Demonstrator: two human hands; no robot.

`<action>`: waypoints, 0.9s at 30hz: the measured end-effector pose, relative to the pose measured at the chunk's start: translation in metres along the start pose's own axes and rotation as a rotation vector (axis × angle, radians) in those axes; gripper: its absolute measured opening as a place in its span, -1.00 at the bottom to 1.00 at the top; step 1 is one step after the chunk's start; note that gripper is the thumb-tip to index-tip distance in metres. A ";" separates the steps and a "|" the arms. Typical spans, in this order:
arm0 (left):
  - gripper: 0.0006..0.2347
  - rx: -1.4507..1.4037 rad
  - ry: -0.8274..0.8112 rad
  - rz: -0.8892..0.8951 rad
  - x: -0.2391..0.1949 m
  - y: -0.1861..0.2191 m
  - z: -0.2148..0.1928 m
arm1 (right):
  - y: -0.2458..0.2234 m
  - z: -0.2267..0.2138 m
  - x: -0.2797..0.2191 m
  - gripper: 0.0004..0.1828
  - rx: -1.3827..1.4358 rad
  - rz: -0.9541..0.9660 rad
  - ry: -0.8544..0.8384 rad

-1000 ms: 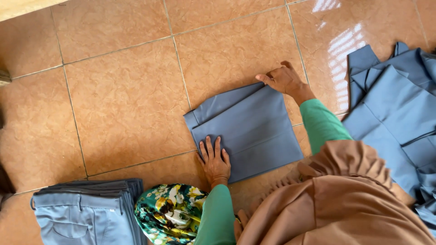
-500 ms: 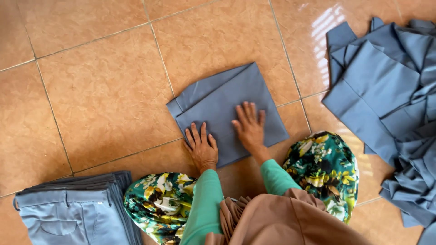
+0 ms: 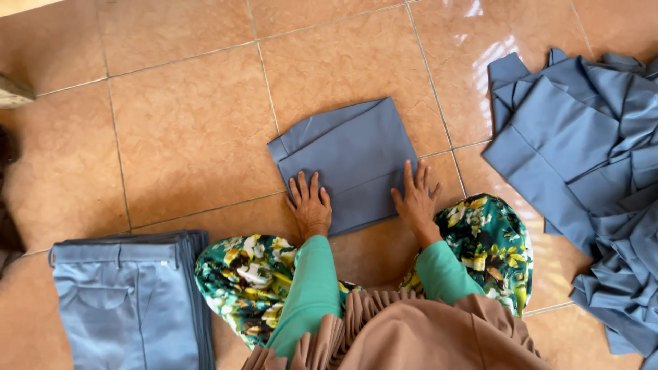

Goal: The person sits on the floor and folds a pair of grey trousers by hand. They smooth the fabric, fold the legs together, and then fold the garment into a compact rectangle before placing it on a stack.

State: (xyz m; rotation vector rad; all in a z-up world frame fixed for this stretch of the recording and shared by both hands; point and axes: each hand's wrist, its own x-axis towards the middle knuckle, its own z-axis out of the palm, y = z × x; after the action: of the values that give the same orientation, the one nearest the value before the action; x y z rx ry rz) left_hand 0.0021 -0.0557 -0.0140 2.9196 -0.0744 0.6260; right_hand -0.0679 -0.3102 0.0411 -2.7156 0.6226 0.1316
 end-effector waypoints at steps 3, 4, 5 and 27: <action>-0.60 -0.005 -0.003 0.015 -0.003 -0.008 0.010 | 0.000 0.008 -0.026 -0.05 0.065 -0.049 -0.126; -0.67 -0.169 0.027 -0.046 -0.004 -0.012 0.010 | 0.001 0.007 -0.031 -0.04 0.105 -0.056 -0.151; -0.73 -0.334 0.056 -0.107 -0.004 -0.016 0.010 | 0.002 0.005 -0.036 -0.03 0.144 -0.063 -0.177; -0.03 -1.294 -0.690 -1.193 0.005 0.007 -0.104 | 0.015 -0.011 -0.034 0.32 -0.169 -0.117 -0.392</action>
State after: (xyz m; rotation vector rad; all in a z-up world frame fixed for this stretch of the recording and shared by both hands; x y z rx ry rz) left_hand -0.0357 -0.0455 0.0826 1.3494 0.7728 -0.4910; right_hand -0.1045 -0.3130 0.0525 -2.7609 0.3491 0.6949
